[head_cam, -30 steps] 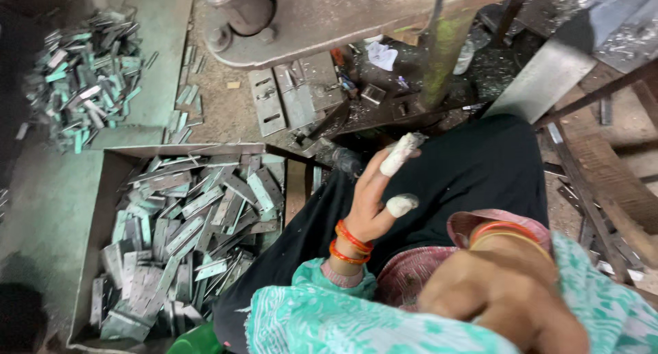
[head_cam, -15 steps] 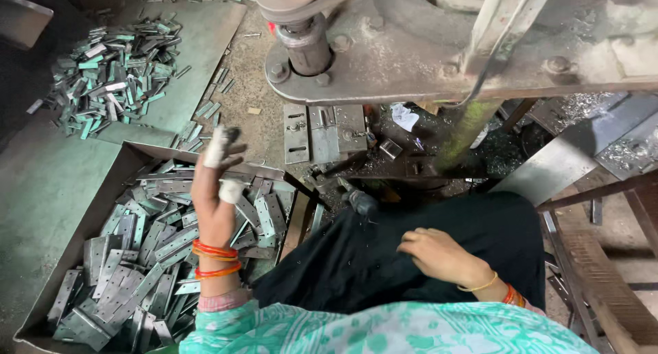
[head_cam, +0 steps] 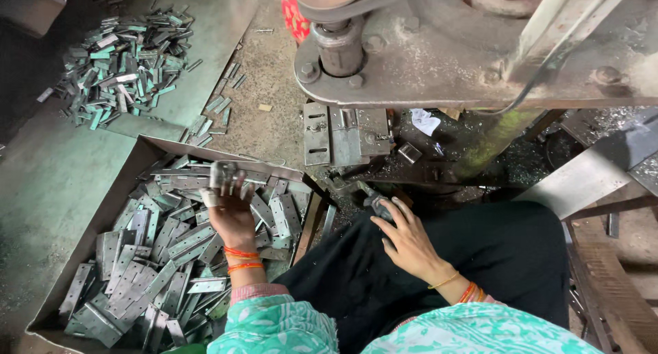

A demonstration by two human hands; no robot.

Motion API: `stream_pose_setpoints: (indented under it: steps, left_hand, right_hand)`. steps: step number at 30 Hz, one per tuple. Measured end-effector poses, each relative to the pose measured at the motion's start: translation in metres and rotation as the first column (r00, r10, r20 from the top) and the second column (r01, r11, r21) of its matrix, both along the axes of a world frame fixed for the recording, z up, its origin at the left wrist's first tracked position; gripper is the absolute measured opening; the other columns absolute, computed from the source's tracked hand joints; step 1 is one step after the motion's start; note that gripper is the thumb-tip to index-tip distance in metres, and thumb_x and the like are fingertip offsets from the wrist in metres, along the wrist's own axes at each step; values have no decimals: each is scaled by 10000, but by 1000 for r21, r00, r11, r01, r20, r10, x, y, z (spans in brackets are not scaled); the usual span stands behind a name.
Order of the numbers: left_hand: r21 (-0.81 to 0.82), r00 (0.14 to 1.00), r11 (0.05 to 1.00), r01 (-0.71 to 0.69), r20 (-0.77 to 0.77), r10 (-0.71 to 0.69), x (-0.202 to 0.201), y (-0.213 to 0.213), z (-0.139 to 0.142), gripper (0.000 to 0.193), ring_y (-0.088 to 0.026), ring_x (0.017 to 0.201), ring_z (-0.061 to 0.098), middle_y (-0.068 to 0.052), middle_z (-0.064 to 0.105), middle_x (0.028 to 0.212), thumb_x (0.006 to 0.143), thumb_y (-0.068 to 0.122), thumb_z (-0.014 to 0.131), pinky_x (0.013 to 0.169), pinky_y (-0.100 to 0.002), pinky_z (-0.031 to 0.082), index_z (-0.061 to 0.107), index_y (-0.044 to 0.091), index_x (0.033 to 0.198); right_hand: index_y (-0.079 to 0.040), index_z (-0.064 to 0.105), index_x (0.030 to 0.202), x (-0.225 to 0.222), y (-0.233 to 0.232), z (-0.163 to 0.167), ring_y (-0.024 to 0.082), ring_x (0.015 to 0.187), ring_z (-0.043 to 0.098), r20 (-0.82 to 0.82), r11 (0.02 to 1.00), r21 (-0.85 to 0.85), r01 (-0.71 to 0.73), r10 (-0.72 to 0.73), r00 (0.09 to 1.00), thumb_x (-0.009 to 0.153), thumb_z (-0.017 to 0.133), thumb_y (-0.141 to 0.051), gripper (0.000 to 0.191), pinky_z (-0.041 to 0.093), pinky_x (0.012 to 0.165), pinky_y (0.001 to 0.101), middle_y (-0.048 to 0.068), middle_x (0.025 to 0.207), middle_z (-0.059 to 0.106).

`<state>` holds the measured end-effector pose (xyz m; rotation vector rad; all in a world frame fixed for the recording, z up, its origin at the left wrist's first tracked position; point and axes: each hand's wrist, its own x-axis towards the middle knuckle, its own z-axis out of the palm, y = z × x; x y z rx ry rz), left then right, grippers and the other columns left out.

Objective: The person sits on the floor and repeatedly places rectangular metal pieces into a press machine, activates the press with a lever, and removes the processed pieces. The person handles the metal pieces one at a time and stacks them nearby.

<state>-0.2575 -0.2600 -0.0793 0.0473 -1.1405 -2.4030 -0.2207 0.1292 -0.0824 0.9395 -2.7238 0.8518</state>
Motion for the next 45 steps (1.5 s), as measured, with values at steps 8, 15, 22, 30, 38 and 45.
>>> stream_pose_setpoints:
  steps: [8,15,22,30,38,45]
  left_hand:
    - [33,936,956,290,-219,-277,-10,7,20,793,-276,1302,583,-105,557,1537,993,651,466,1040,-468,510,422,173,1624]
    - [357,984,933,-37,-151,96,-27,-12,11,679,-261,1273,653,-80,650,1426,1054,626,437,1014,-436,533,483,220,1596]
    - [-106,997,994,-35,59,41,-49,-4,-2,592,-208,1167,657,-53,667,1395,1037,501,548,932,-363,534,523,186,1537]
    - [-963,773,19,270,228,592,-69,0,-64,425,-336,1039,667,-100,662,1226,901,286,703,854,-461,561,693,185,1314]
    - [-917,718,-108,384,223,659,-90,-19,-151,479,-356,1144,627,-99,623,1311,819,344,760,860,-486,566,689,172,1261]
    - [-765,560,-61,641,411,719,-98,-35,-210,609,-344,1283,542,-107,548,1383,820,381,776,963,-538,517,607,199,1377]
  right_hand:
    - [-114,615,1342,-23,-8,-12,411,1467,301,25,1000,-7,-21,22,999,803,723,-123,551,319,1176,507,149,1569,358]
    - [-102,582,1390,-41,-18,-6,424,1476,288,46,999,5,-33,33,998,815,721,-125,593,317,1171,505,183,1595,316]
    - [-102,574,1387,-51,-16,-3,426,1466,302,50,998,51,-44,42,998,818,723,-140,589,336,1161,508,189,1599,310]
    - [-99,499,1458,-66,-15,-1,441,1427,331,101,992,85,-92,83,991,820,729,-157,680,359,1138,517,208,1582,315]
    - [-137,533,1420,-86,-22,1,435,1395,361,158,960,255,-116,77,984,800,770,-230,670,402,1071,537,195,1581,318]
    - [-112,520,1456,-105,-23,-8,421,1326,450,243,987,110,-116,86,966,890,714,-309,629,431,1042,500,230,1512,424]
